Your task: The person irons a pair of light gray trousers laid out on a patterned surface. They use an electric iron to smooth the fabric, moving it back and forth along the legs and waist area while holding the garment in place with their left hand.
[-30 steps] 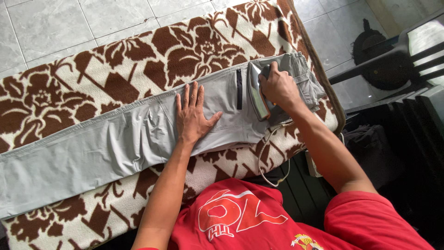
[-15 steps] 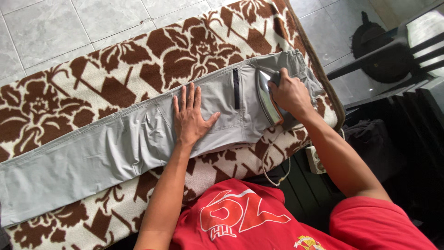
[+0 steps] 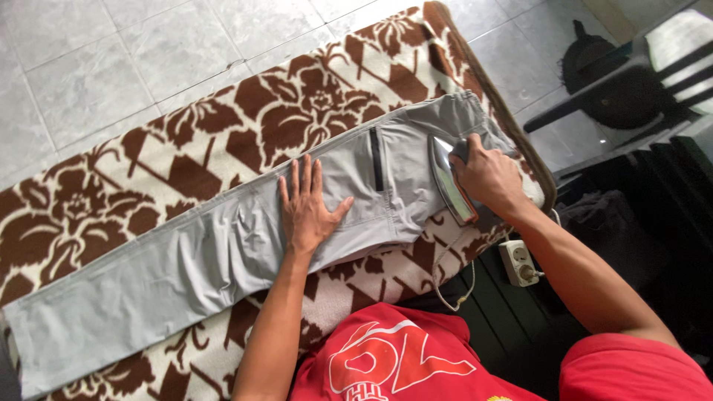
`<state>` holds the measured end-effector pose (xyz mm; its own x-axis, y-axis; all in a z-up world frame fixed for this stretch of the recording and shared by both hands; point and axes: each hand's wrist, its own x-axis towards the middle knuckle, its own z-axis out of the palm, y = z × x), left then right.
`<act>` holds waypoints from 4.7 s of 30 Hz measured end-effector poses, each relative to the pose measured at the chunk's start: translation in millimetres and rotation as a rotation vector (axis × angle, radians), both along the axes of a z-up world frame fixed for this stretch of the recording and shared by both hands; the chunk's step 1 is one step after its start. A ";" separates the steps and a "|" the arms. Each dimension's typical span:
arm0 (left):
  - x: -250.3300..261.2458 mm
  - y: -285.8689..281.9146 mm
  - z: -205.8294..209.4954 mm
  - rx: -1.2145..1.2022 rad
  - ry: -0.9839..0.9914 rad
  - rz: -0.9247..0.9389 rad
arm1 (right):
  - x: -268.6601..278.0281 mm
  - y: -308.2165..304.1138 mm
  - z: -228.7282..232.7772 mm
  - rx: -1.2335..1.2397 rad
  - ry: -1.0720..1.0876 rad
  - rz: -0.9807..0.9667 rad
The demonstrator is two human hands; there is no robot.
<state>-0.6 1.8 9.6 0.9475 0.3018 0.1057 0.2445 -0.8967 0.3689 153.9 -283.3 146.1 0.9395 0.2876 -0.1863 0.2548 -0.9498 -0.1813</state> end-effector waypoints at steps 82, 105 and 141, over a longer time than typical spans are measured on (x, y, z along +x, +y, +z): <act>1.1 1.4 -9.9 0.027 0.036 -0.005 | 85.5 22.7 -26.4 0.030 -0.106 0.036; -0.1 0.5 8.8 -0.028 0.045 0.013 | 87.8 8.9 -33.5 0.048 -0.220 0.023; 0.6 2.1 -0.3 0.040 0.112 -0.008 | 54.5 -16.2 3.0 0.050 0.089 0.307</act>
